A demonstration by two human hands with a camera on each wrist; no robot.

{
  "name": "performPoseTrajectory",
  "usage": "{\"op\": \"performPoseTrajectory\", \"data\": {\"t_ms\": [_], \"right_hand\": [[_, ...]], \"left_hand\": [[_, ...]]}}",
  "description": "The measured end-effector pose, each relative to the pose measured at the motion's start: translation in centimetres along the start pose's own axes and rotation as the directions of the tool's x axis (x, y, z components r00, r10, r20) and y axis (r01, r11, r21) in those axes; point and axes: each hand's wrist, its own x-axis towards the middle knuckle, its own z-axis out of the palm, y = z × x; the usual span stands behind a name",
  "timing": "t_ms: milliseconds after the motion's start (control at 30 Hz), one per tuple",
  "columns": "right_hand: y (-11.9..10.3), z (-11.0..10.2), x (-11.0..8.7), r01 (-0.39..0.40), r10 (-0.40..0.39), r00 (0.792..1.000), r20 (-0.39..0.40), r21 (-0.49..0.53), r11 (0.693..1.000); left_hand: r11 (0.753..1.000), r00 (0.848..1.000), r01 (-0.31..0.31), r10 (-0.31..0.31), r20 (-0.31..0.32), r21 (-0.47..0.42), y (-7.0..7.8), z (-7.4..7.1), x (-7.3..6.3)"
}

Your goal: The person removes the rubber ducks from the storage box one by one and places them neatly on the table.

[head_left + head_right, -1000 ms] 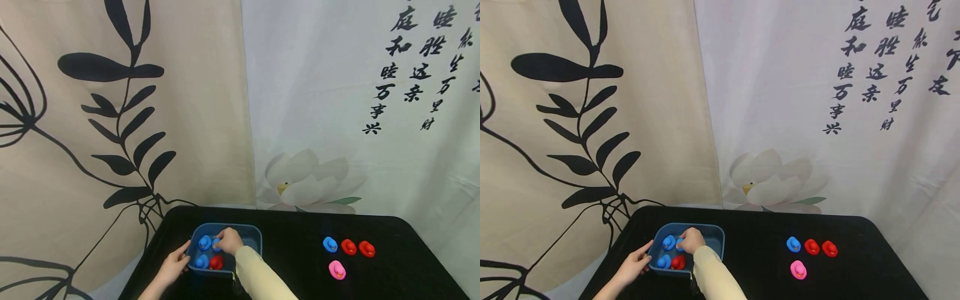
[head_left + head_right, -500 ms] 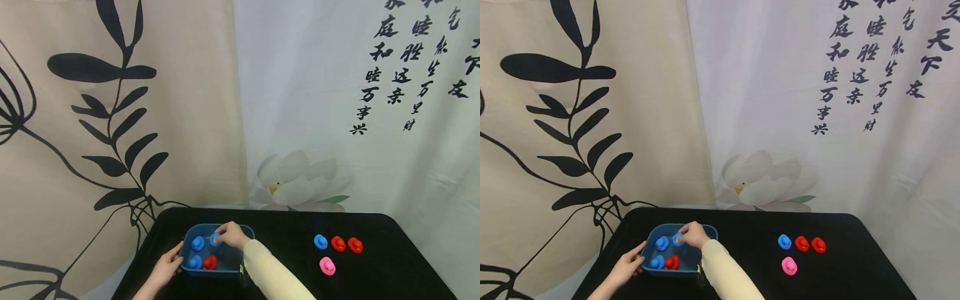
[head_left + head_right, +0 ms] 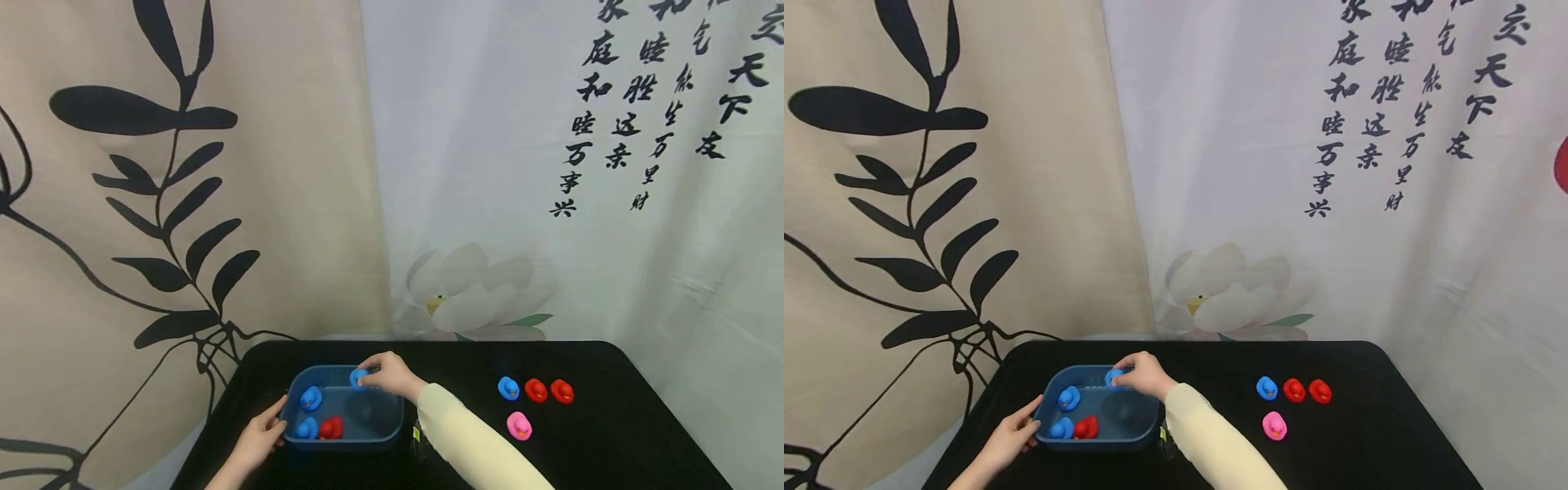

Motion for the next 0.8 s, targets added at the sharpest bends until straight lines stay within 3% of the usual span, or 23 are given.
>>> {"op": "performPoseTrajectory", "data": {"t_ms": [567,800], "right_hand": [[4.2,-8.7,-6.9,0.059,-0.061,0.997,-0.049,-0.046,0.997],[5.4,-12.7,-10.3,0.046,-0.056,0.987,-0.152,-0.069,0.997]], "left_hand": [[1.0,0.999,0.02,-0.021,0.041,0.011,-0.5,-0.2,0.7],[0.999,0.998,0.023,-0.025,0.051,0.04,-0.5,-0.3,0.8]]}}
